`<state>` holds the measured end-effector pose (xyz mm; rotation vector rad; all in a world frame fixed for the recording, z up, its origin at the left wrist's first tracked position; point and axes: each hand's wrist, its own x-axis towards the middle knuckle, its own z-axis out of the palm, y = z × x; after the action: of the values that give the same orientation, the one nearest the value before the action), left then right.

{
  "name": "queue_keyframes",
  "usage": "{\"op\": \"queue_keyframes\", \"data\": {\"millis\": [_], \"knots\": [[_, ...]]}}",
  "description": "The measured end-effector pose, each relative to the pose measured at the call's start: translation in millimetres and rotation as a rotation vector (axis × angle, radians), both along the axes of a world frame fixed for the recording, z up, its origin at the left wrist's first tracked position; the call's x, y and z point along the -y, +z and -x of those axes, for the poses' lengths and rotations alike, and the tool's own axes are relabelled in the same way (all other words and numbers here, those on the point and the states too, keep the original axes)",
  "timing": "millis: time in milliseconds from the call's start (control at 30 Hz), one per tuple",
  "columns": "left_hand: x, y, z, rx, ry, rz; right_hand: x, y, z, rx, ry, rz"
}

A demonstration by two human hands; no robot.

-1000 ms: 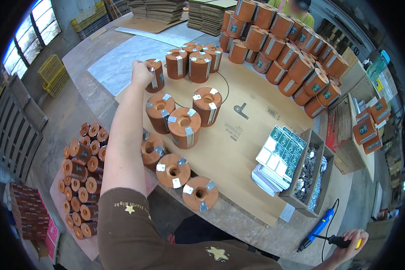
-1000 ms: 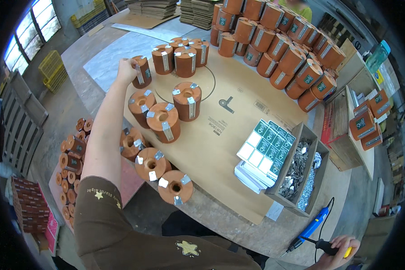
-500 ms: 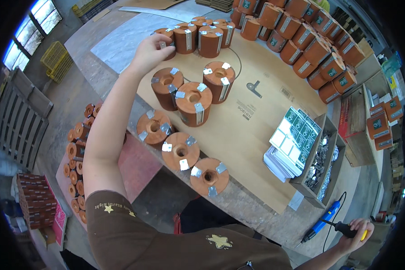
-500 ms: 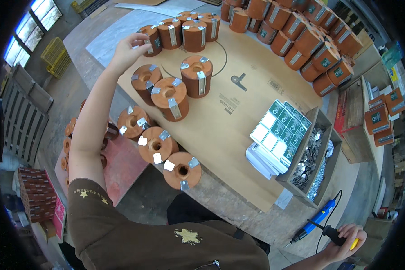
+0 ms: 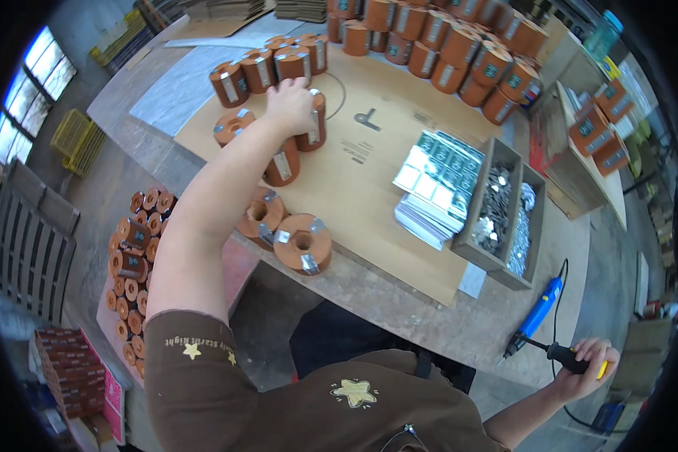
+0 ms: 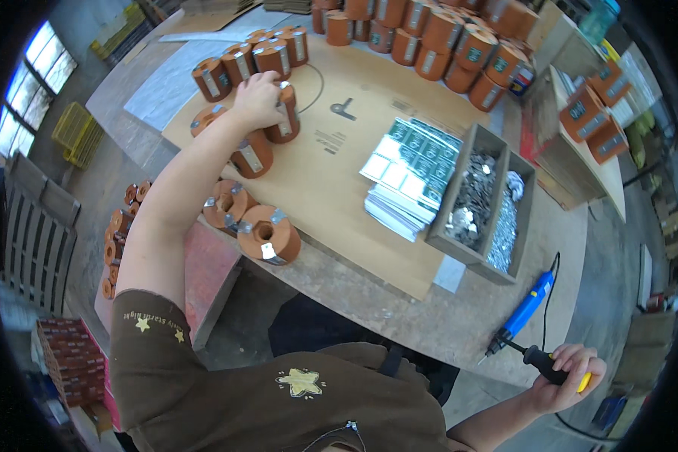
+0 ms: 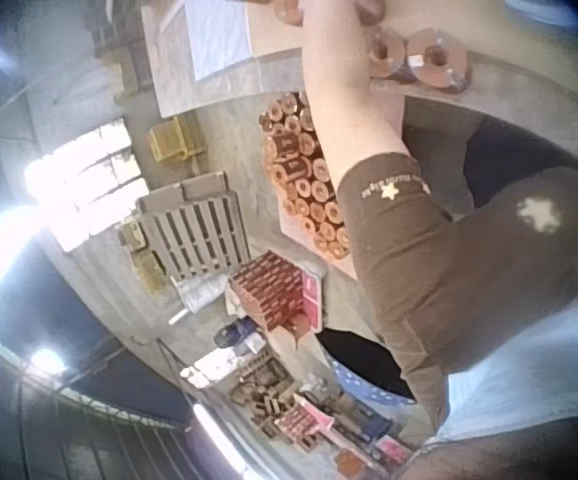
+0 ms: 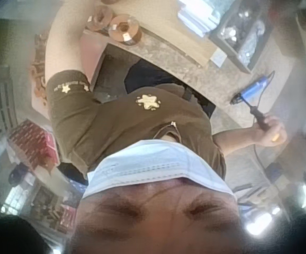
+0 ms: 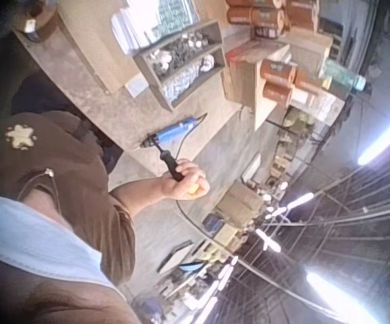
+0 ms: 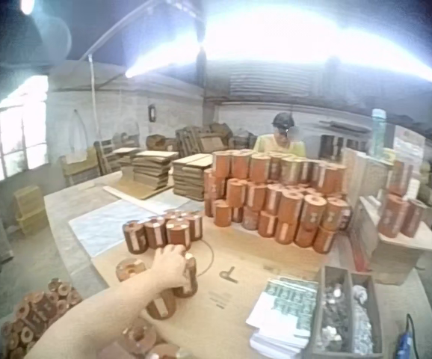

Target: The recorder uses a manual screwdriver to attach metal plates and screws to cylindrical industrial components on a workbench.

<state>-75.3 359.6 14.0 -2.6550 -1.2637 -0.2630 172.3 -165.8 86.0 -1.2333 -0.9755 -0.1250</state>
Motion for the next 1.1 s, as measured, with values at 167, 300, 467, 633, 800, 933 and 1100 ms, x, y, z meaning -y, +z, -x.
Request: {"op": "queue_keyframes", "data": {"millis": [167,300,467,633,800,933,1100], "knots": [[58.2,48.4,-6.5,0.502,-0.370,-0.023,31.2,-3.5,1.8,-0.060,0.017,-0.076],[176.6,100.9,-24.1,0.636,-0.686,0.191,30.2,-1.5,1.0,-0.060,0.113,-0.130],[297.8,74.4,-36.4,0.665,-0.956,0.556,32.6,6.2,11.2,-0.075,0.244,-0.197],[359.4,13.6,-47.9,0.531,-0.895,0.677,29.8,12.0,21.8,-0.181,0.539,-0.326],[390.3,-28.7,-59.8,0.556,-0.807,0.727,17.8,3.5,38.5,-0.129,0.568,-0.264],[401.3,-37.1,-57.4,0.687,-0.801,0.738,15.3,-1.8,47.4,-0.133,0.497,-0.207],[399.1,-34.3,-51.6,0.715,-0.858,0.774,15.7,-8.3,49.8,-0.134,0.493,-0.158]]}}
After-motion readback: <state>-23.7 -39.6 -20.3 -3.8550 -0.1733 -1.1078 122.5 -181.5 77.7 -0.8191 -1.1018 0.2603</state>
